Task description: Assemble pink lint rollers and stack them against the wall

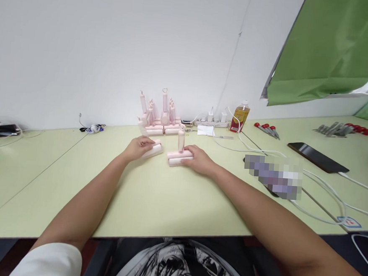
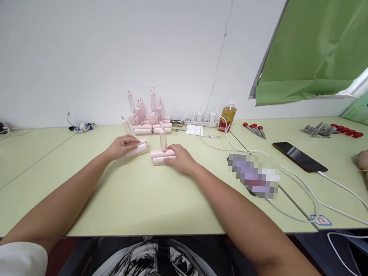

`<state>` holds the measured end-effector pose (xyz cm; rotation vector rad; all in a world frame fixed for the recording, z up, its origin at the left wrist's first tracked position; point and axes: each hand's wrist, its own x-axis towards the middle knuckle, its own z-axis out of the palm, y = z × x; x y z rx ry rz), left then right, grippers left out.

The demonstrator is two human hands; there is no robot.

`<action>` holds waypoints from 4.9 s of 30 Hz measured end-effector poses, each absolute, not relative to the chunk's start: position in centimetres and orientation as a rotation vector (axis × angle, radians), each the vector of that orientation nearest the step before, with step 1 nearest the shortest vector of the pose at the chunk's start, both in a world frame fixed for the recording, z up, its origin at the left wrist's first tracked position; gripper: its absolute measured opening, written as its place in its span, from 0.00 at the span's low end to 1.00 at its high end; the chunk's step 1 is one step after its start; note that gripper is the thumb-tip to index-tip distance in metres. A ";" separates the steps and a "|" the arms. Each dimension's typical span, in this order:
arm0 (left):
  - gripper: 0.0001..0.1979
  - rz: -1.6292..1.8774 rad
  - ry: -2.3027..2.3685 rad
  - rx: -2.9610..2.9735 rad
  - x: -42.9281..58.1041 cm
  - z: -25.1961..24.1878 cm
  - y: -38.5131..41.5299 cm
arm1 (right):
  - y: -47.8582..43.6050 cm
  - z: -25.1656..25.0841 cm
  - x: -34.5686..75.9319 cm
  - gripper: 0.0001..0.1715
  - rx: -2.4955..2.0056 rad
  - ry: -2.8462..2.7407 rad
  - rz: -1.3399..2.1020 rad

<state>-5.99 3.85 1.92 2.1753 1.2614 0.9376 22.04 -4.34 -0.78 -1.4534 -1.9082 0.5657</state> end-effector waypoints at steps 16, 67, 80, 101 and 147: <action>0.18 0.941 1.164 2.302 -5.1 1.5 2.2 | -1.9 -1.8 25.3 0.32 -1.779 -1.697 0.236; 0.39 0.870 0.834 1.722 -2.1 2.7 -2.6 | -7.5 1.8 20.6 0.44 -1.095 -1.427 1.672; 0.26 1.013 1.494 2.138 -5.0 0.7 2.1 | -6.8 0.5 20.5 0.13 -1.266 -1.367 1.695; 0.29 0.684 1.070 2.482 -1.2 1.1 -2.6 | -4.6 1.7 23.8 0.15 -1.602 -1.487 0.153; 0.23 0.208 1.200 2.402 -1.4 1.7 -2.7 | -5.8 -0.1 20.8 0.19 -1.171 -1.512 1.400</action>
